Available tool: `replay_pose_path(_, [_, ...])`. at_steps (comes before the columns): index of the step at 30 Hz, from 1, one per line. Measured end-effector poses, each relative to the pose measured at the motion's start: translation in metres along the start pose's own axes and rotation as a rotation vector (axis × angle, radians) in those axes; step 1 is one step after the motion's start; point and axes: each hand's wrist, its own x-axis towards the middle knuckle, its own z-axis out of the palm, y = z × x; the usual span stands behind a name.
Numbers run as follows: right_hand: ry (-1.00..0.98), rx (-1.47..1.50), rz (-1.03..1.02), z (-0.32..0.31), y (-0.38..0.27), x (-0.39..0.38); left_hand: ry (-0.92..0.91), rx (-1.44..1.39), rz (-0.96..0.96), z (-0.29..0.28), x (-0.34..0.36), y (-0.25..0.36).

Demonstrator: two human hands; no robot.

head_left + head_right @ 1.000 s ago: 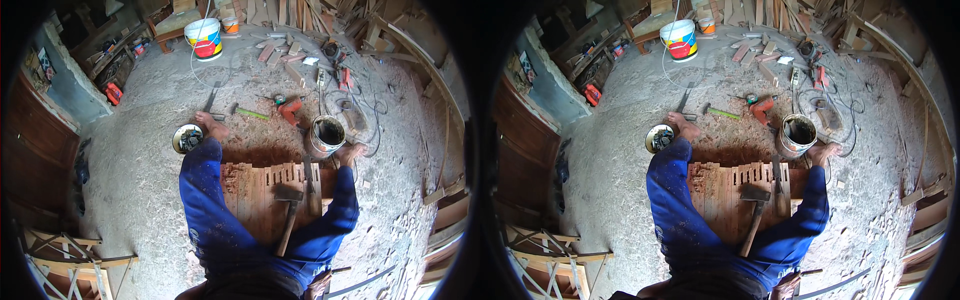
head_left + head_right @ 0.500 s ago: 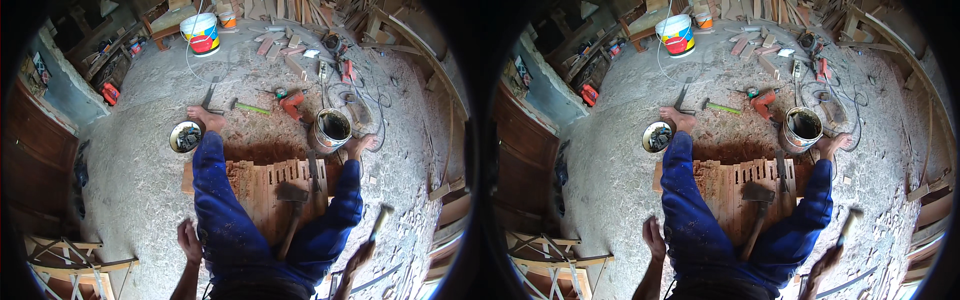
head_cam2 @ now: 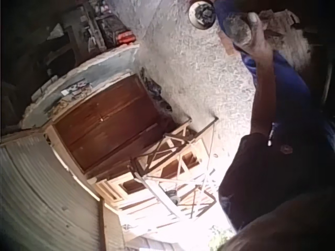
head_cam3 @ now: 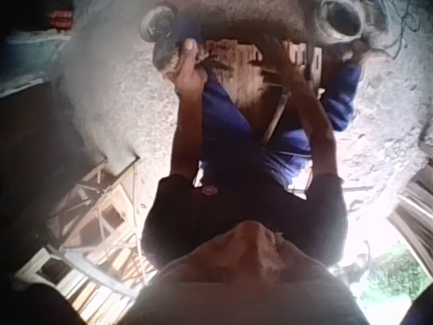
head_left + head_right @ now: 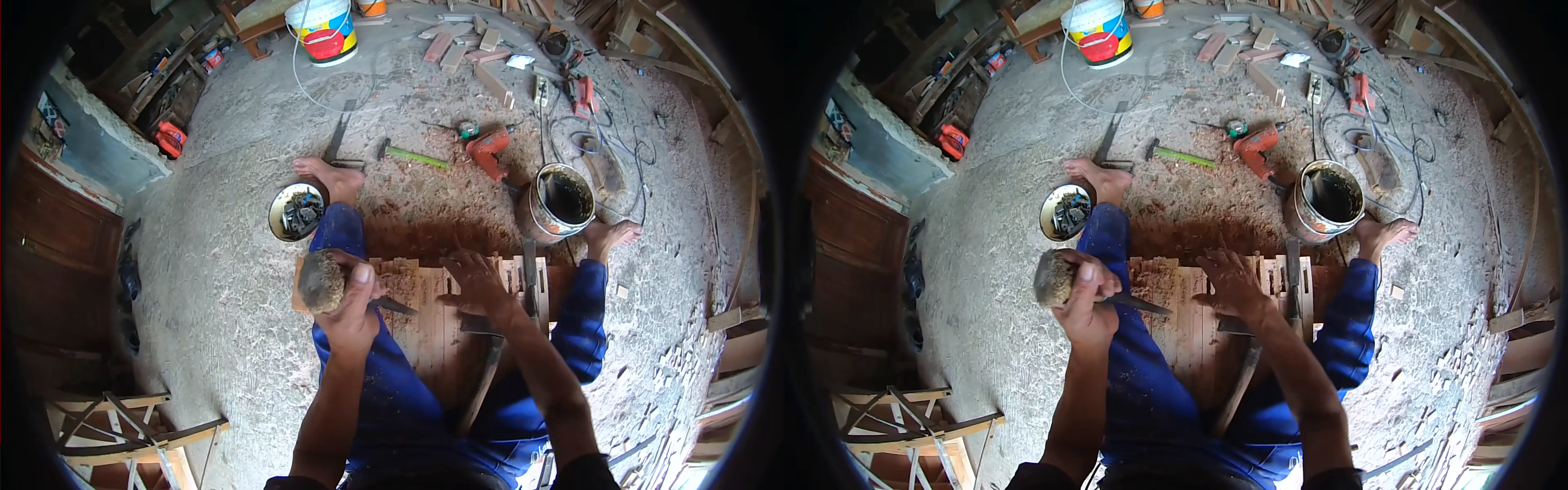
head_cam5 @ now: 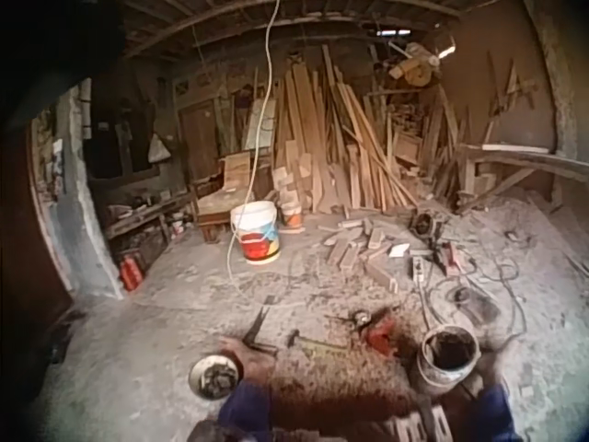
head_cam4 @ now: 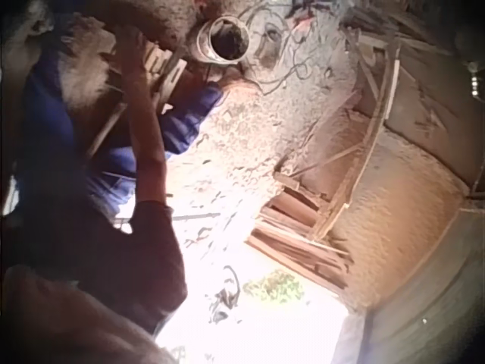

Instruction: The person carves a piece of wood using an axe and a mallet while sitting on the floor.

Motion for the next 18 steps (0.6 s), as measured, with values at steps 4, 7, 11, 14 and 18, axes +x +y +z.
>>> replay_pose_path(4, [-0.308, -0.095, -0.018, 0.035, 0.033, 0.036, 0.026, 0.041, 0.019, -0.010, 0.004, -0.010])
replay_pose_path(7, [-0.005, -0.132, 0.353, 0.034, 0.048, 0.060, 0.043, 0.016, -0.038, -0.003, 0.000, -0.022])
replay_pose_path(11, [0.282, 0.406, 0.591, 0.004, 0.044, 0.041, 0.004, 0.193, -0.046, -0.004, 0.006, -0.040])
replay_pose_path(14, [0.218, 0.388, 0.701, -0.030, -0.006, -0.029, -0.026, 0.194, -0.143, 0.004, 0.016, -0.038])
replay_pose_path(18, [0.339, 0.300, 0.695, -0.008, -0.047, -0.146, -0.337, 0.344, -0.235, 0.022, 0.019, -0.048])
